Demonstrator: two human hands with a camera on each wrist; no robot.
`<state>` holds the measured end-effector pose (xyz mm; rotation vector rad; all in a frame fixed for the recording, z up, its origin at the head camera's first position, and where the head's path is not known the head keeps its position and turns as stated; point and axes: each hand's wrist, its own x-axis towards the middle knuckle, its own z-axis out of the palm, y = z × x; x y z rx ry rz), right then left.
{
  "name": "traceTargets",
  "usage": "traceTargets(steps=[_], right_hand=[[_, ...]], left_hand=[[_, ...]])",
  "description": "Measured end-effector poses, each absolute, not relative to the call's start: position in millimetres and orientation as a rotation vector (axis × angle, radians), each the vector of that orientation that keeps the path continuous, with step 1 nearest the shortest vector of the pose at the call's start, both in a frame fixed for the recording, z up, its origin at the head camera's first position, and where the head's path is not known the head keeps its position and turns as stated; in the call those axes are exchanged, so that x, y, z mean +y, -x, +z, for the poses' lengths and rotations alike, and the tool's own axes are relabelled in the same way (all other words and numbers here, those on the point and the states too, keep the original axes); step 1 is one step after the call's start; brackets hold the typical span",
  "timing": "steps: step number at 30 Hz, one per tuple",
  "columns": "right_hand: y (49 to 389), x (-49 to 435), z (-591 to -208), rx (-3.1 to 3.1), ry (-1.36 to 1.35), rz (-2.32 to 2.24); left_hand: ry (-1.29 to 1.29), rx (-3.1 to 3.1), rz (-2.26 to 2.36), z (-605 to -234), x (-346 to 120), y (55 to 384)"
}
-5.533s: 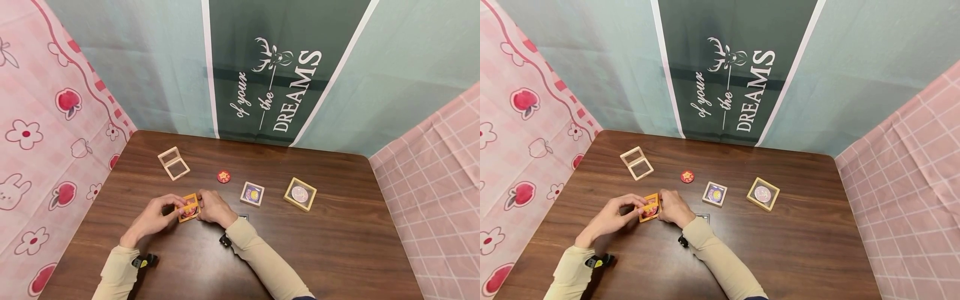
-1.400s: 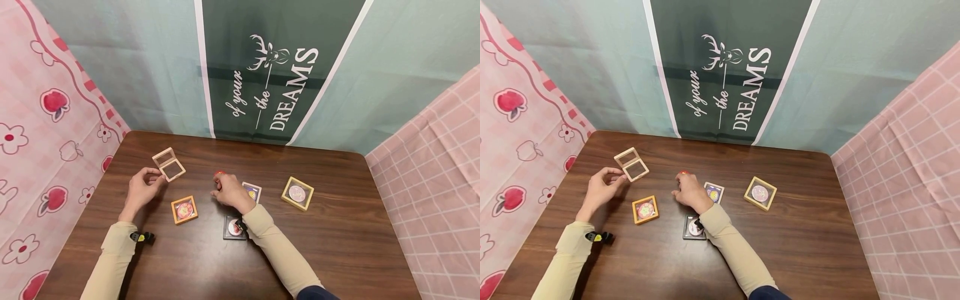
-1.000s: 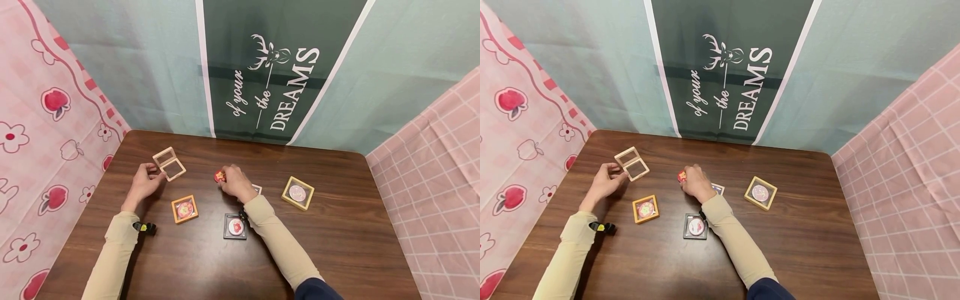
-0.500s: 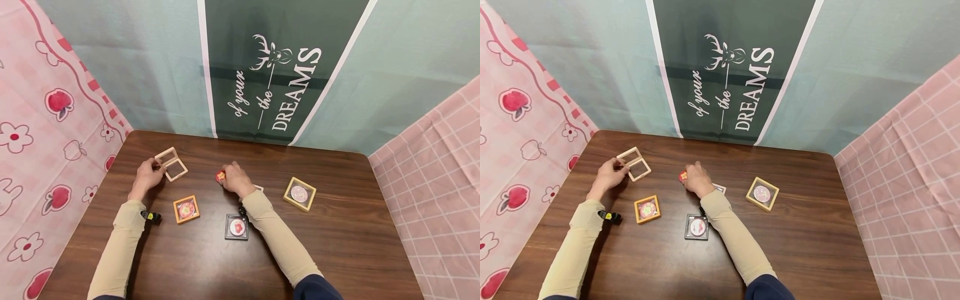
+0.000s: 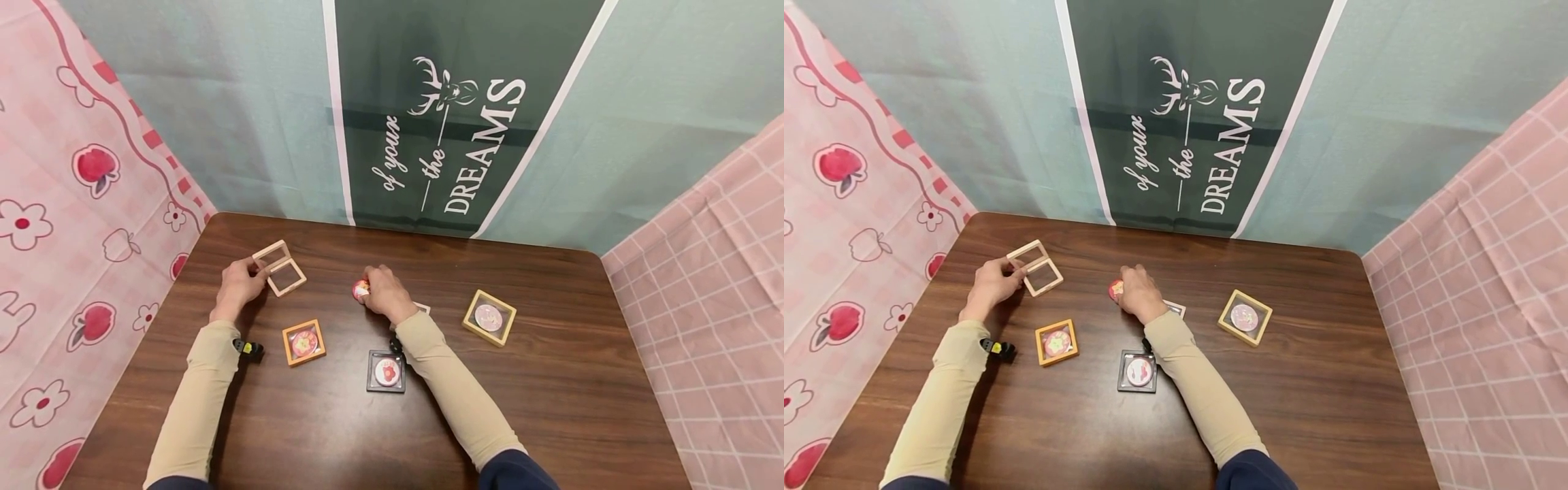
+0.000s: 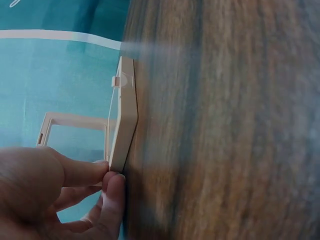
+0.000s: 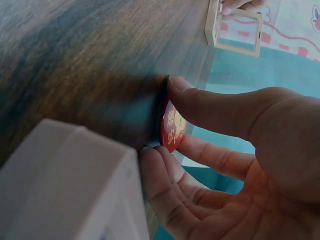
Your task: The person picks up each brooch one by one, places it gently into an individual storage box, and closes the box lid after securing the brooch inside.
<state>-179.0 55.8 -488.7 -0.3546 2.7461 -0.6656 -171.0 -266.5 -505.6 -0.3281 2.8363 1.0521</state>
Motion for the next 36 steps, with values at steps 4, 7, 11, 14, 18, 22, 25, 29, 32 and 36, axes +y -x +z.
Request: traceTargets(steps=[4, 7, 11, 14, 18, 22, 25, 29, 32, 36], right_hand=[[179.5, 57.8, -489.0, 2.745, 0.343, -0.673], [180.2, 59.6, -489.1, 2.725, 0.308, -0.708], [180.6, 62.4, -489.8, 2.709, 0.290, -0.762], [180.1, 64.2, -491.6, 2.707, 0.324, -0.790], [180.0, 66.4, -494.1, 2.680, 0.350, -0.854], [180.9, 68.9, -494.7, 2.657, 0.351, -0.921], [181.0, 70.9, -493.6, 2.659, 0.362, -0.937], [180.8, 74.1, -492.3, 2.673, 0.375, -0.946], [181.0, 76.5, -492.5, 2.677, 0.381, -0.975], [180.9, 79.6, -493.2, 2.656, 0.372, -1.026]], left_hand=[[0.327, 2.859, 1.059, -507.6, -266.0, 170.5], [0.332, 2.872, 1.063, -508.1, -265.0, 170.0], [0.325, 2.864, 1.064, -506.4, -262.8, 169.3], [0.312, 2.843, 1.053, -504.7, -261.7, 167.9], [0.317, 2.821, 1.039, -502.7, -260.8, 164.8], [0.318, 2.815, 1.037, -502.5, -259.7, 162.8], [0.296, 2.820, 1.035, -503.2, -259.3, 162.3], [0.244, 2.832, 1.023, -504.1, -258.0, 162.8], [0.206, 2.835, 1.019, -504.0, -255.8, 163.5], [0.175, 2.823, 1.031, -502.9, -251.1, 163.5]])
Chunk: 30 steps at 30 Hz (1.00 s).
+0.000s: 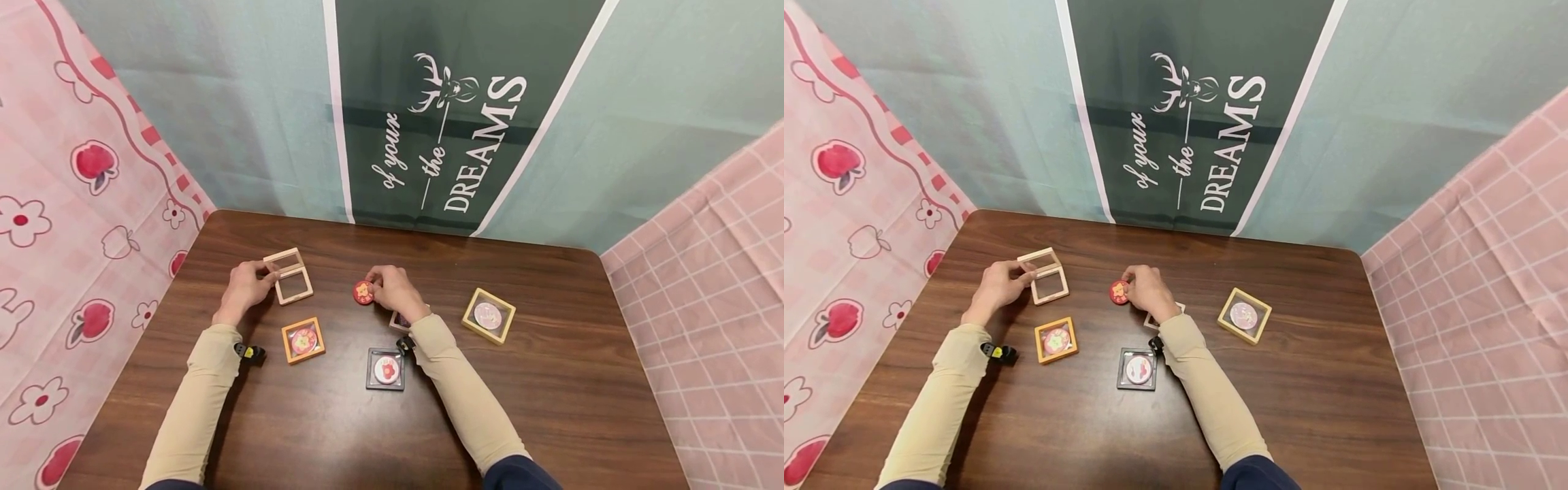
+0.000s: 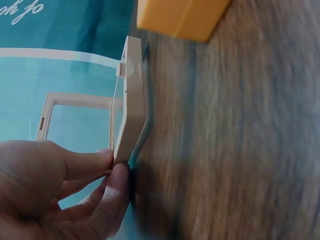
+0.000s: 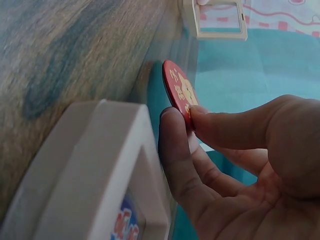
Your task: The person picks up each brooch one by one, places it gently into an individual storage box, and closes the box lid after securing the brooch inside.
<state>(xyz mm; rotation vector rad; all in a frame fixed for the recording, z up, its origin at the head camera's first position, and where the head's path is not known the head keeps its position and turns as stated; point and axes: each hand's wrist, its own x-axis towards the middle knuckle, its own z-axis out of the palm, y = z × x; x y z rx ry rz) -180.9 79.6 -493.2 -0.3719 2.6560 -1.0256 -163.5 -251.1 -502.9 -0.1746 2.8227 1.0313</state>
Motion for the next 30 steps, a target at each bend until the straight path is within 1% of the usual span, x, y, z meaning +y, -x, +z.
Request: traceTargets(steps=[16, 30], right_hand=[[177.4, 85.8, -490.8, 2.586, 0.300, -1.113], [174.7, 84.0, -488.3, 2.579, 0.326, -1.176]], left_hand=[[0.084, 2.796, 1.008, -498.2, -220.4, 164.7], [-0.010, 2.782, 0.987, -502.1, -198.6, 161.7]])
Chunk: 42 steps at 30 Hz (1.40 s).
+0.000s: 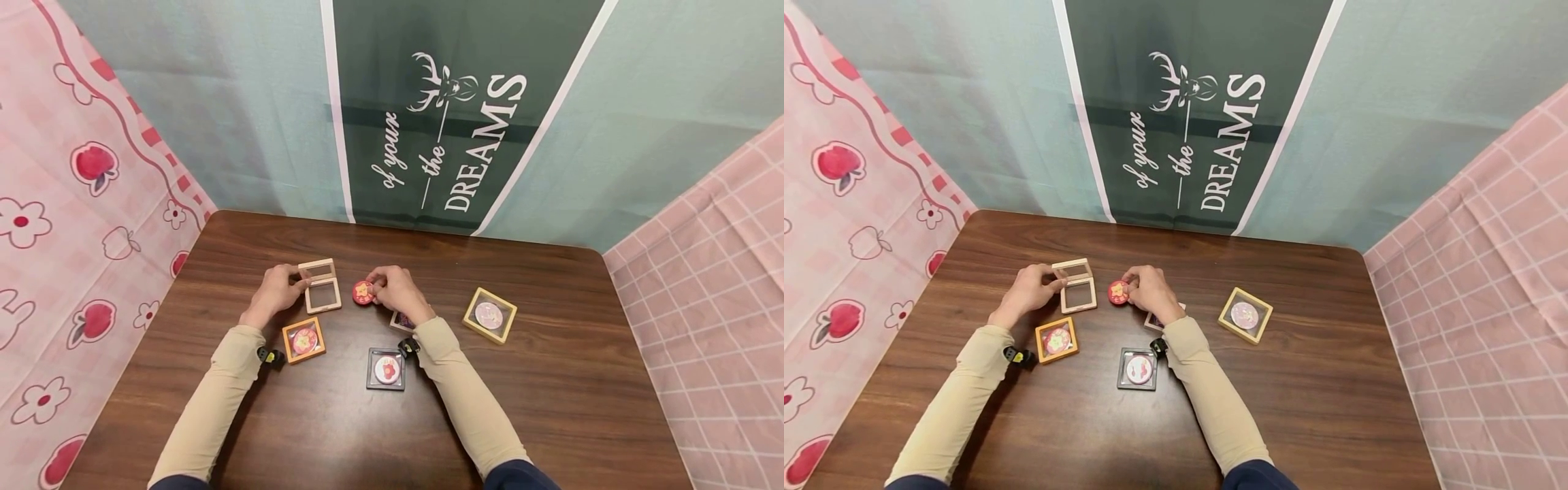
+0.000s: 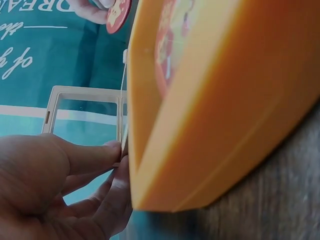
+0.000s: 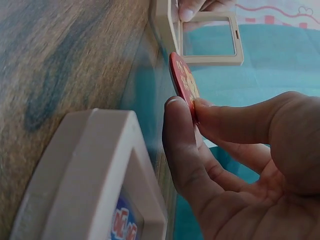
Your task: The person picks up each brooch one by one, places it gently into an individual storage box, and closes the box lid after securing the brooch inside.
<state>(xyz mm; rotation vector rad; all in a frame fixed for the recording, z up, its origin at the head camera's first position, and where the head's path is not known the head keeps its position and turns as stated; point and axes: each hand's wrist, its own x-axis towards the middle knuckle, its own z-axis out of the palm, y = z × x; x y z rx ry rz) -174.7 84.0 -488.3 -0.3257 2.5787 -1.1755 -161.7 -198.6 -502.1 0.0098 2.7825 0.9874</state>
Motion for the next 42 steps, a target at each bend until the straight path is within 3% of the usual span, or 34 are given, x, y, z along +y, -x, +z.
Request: traceTargets(steps=[42], right_hand=[[167.1, 73.3, -481.6, 2.547, 0.385, -1.183]], left_hand=[[-0.088, 2.689, 0.978, -495.7, -167.9, 153.9]])
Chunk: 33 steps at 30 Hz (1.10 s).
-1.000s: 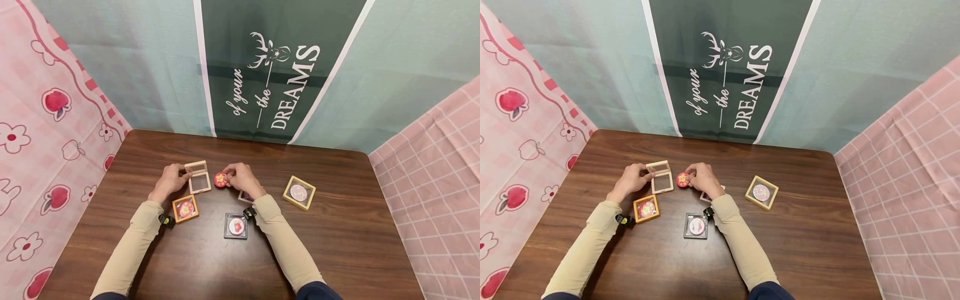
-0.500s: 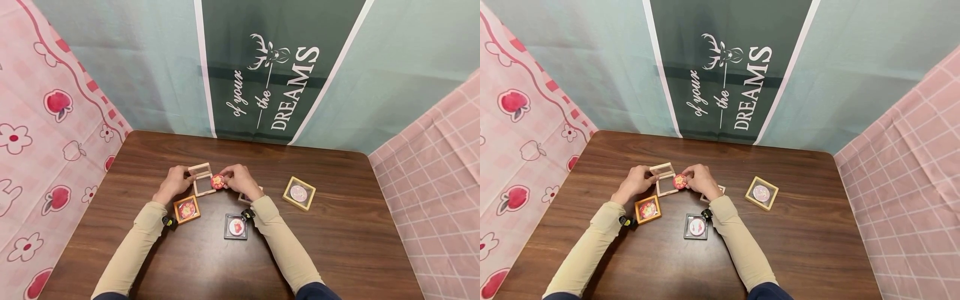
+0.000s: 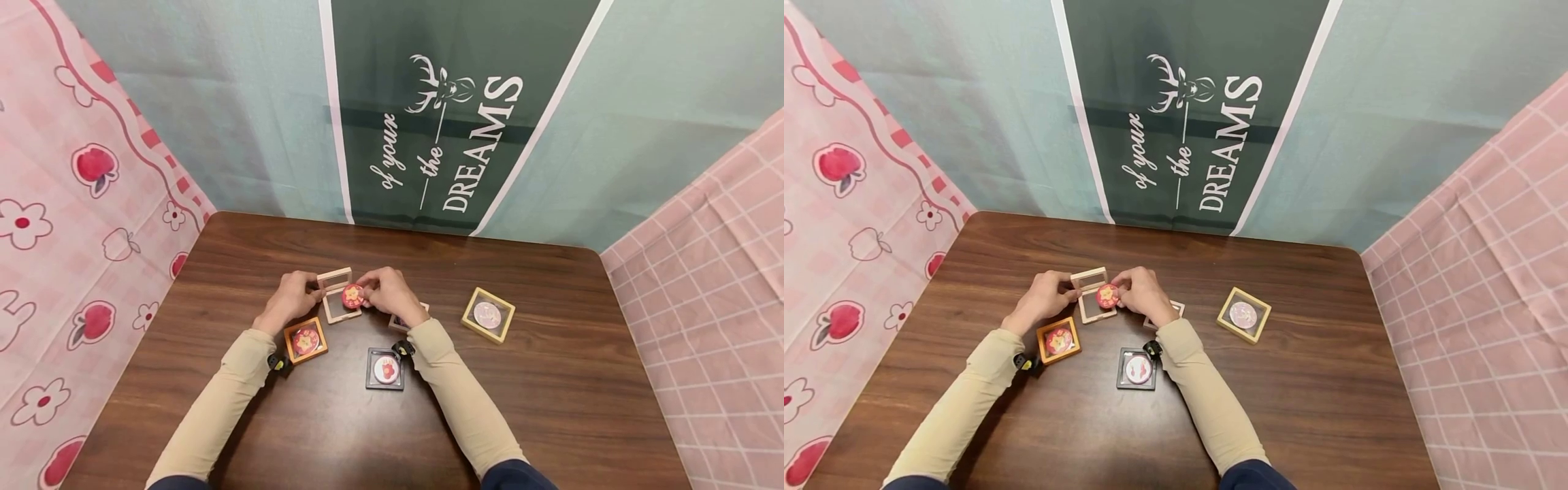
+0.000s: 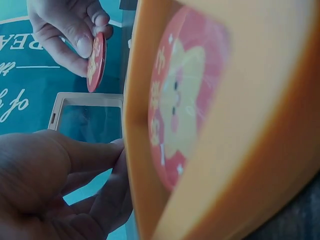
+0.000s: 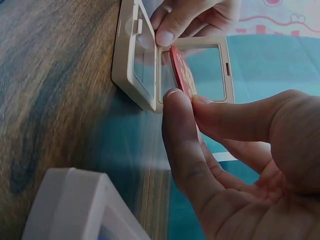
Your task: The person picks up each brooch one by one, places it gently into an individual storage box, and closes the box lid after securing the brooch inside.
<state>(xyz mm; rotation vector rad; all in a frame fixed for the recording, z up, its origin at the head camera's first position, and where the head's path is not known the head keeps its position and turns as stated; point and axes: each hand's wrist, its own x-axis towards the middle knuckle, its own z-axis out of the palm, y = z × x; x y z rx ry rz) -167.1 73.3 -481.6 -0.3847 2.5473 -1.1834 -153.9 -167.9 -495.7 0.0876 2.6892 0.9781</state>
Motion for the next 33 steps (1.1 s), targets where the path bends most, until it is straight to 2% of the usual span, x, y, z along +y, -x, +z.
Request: traceTargets(steps=[18, 33], right_hand=[[161.8, 62.2, -485.0, 2.468, 0.335, -1.216], [161.5, 58.8, -491.2, 2.500, 0.324, -1.146]], left_hand=[[-0.179, 2.716, 0.976, -495.2, -160.4, 145.9], [-0.138, 2.694, 0.941, -494.5, -159.2, 145.8]])
